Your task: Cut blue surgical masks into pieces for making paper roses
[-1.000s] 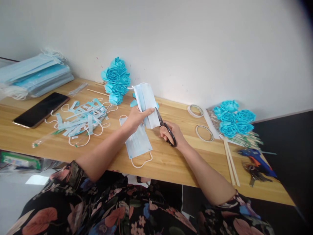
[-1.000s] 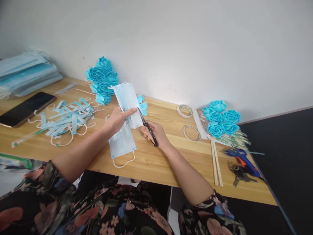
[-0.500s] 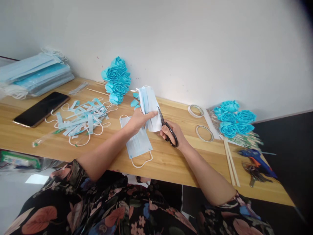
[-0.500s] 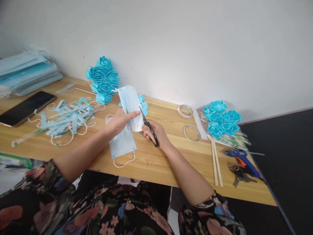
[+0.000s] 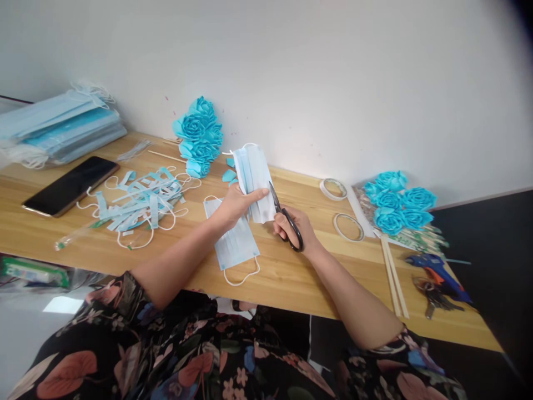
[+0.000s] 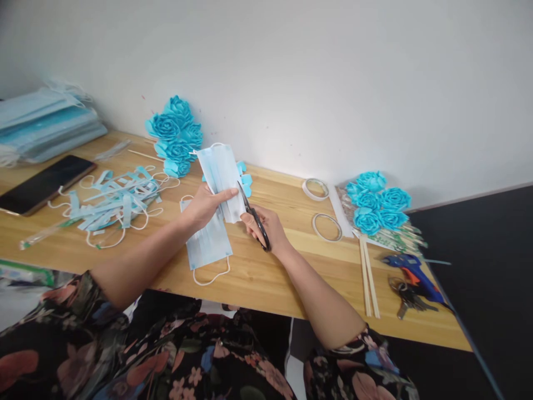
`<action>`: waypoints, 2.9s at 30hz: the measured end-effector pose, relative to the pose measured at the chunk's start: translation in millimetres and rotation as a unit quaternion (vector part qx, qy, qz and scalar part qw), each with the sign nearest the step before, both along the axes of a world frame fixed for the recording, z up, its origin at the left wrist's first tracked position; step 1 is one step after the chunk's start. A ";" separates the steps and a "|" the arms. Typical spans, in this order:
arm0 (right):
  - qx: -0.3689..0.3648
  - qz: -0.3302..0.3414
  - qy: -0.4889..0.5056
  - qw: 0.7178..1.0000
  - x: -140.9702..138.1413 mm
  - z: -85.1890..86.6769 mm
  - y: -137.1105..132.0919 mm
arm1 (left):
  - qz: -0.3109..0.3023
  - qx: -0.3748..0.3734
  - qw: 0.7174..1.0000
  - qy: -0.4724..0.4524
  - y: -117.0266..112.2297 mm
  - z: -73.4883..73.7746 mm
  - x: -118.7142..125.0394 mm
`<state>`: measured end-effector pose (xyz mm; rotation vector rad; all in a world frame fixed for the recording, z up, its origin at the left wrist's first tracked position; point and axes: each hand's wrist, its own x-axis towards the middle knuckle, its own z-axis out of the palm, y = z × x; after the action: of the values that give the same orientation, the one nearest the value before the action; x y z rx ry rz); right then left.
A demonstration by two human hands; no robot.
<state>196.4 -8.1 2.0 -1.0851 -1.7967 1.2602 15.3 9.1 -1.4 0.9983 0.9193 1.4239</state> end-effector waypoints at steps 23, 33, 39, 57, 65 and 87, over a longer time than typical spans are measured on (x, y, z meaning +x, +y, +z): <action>0.004 -0.023 0.008 1.000 -3.5 4.9 -4.9 | -0.024 0.001 1.000 -0.011 0.5 -1.6 -0.7; 0.003 -0.022 0.011 1.000 -3.3 3.4 -4.2 | -0.026 0.005 1.000 -0.005 0.9 -2.8 -0.9; -0.001 -0.023 0.007 1.000 -2.8 3.4 -3.8 | -0.016 -0.003 1.000 -0.006 1.8 -3.4 -1.2; -0.029 0.010 0.019 0.999 2.6 -5.6 4.0 | -0.013 0.013 0.999 -0.036 5.9 -2.4 -3.8; -0.025 0.011 0.018 0.999 1.0 -1.1 2.7 | -0.012 0.022 0.999 -0.026 4.9 -2.7 -2.7; 0.007 0.006 0.022 1.000 1.7 -2.5 -0.1 | -0.029 0.002 0.999 -0.025 0.8 0.3 -2.6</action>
<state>198.1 -8.2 -0.6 -1.0321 -1.7787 1.2659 12.7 9.9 -1.1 0.9794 0.8446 1.3957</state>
